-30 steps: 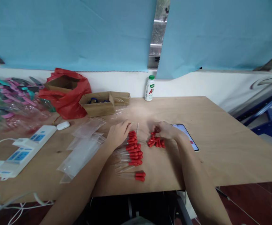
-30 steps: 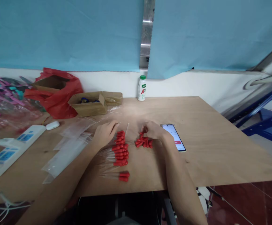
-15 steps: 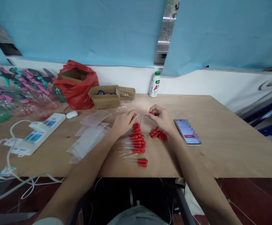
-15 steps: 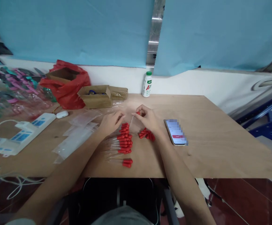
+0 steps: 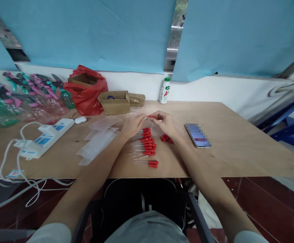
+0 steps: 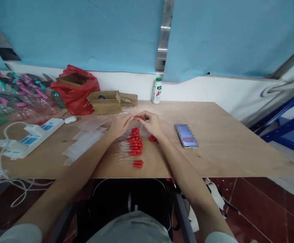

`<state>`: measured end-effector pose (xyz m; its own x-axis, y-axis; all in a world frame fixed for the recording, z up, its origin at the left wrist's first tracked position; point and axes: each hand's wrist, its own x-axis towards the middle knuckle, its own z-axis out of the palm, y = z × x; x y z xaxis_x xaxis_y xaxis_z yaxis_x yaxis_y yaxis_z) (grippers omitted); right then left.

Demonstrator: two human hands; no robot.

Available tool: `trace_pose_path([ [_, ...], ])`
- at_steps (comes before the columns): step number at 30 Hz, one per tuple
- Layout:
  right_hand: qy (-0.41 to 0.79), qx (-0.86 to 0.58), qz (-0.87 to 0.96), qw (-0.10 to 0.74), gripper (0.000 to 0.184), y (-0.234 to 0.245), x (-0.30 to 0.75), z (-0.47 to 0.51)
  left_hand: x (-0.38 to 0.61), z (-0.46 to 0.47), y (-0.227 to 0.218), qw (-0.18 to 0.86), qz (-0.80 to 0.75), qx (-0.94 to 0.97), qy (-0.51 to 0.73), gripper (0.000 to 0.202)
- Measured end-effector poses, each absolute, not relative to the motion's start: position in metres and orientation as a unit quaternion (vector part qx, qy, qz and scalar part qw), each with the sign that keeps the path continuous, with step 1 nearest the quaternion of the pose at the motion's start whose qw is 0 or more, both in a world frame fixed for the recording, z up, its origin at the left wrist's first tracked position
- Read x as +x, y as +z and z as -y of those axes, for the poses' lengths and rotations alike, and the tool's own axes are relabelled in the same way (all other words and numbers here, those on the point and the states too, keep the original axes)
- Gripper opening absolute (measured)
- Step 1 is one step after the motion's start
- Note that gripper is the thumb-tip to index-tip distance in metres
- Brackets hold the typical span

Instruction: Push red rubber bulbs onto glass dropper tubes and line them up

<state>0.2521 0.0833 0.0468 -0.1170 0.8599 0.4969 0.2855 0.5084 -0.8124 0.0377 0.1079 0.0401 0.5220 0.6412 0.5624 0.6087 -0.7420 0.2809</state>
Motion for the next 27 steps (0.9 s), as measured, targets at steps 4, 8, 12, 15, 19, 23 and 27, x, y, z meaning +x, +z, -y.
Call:
trace_pose_path([
  [4, 0.275, -0.389, 0.698, 0.534, 0.028, 0.042, 0.253, -0.087, 0.038, -0.113, 0.033, 0.026, -0.347, 0.861, 0.371, 0.038],
  [8, 0.265, -0.391, 0.692, 0.546, 0.027, 0.035, 0.253, -0.091, 0.038, -0.115, 0.03, 0.043, -0.342, 0.842, 0.415, 0.035],
  [12, 0.287, -0.375, 0.691, 0.546, 0.027, 0.032, 0.252, -0.091, 0.038, -0.118, 0.028, 0.063, -0.315, 0.845, 0.427, 0.034],
  [15, 0.294, -0.376, 0.688, 0.547, 0.029, 0.032, 0.25, -0.09, 0.038, -0.12, 0.025, 0.084, -0.305, 0.839, 0.444, 0.033],
  [19, 0.292, -0.383, 0.685, 0.547, 0.031, 0.028, 0.25, -0.092, 0.037, -0.123, 0.024, 0.111, -0.295, 0.839, 0.443, 0.031],
  [23, 0.294, -0.388, 0.676, 0.553, 0.031, 0.02, 0.25, -0.097, 0.037, -0.123, 0.027, 0.114, -0.285, 0.844, 0.44, 0.03],
  [27, 0.301, -0.386, 0.672, 0.556, 0.031, 0.015, 0.25, -0.098, 0.039, -0.123, 0.031, 0.114, -0.269, 0.855, 0.429, 0.027],
])
